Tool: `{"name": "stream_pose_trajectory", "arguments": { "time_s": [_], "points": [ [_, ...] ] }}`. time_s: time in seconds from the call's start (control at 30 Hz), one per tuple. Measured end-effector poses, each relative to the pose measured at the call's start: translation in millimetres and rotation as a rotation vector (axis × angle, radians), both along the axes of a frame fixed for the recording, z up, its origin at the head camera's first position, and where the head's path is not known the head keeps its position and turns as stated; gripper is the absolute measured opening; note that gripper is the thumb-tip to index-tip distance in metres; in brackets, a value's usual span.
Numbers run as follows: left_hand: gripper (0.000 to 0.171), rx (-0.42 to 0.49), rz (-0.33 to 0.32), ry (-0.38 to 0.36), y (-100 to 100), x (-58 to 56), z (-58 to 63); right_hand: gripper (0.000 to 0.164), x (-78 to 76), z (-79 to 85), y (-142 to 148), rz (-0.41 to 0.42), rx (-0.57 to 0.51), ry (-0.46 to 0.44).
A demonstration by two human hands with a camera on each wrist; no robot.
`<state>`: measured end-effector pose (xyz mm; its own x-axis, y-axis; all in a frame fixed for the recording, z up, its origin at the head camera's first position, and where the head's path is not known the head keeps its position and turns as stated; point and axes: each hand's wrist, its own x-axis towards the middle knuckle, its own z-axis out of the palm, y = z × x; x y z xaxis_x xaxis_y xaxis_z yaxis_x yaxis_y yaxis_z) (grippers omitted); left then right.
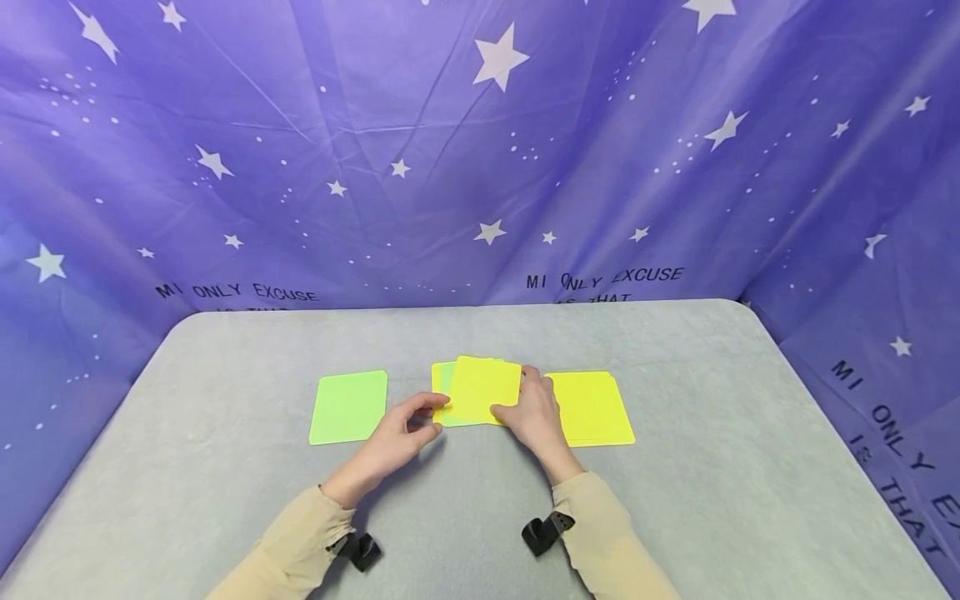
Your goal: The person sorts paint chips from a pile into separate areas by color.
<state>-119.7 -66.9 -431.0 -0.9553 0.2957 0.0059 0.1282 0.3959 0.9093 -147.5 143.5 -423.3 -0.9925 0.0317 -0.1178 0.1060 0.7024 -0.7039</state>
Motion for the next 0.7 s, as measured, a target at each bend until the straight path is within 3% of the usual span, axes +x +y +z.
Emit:
{"name": "stream_pose_trajectory", "arguments": {
  "time_s": [0.2,0.33,0.57,0.7],
  "points": [
    [0.035,-0.01,0.018,-0.003,3,-2.9,2.0,0.072,0.1,-0.6,1,0.026,0.019,0.001],
    [0.038,0.023,0.023,-0.065,6,-6.5,5.0,0.073,-0.7,-1.1,0,0.018,0.009,-0.009],
    [0.048,0.307,0.016,-0.276,5,-12.2,5.9,0.076,-0.9,-0.8,1,0.024,-0.073,-0.04],
    [0.052,0.407,0.024,-0.333,3,-12.1,4.1,0.076,0.5,0.5,5,0.03,-0.181,-0.049]
  ]
}}
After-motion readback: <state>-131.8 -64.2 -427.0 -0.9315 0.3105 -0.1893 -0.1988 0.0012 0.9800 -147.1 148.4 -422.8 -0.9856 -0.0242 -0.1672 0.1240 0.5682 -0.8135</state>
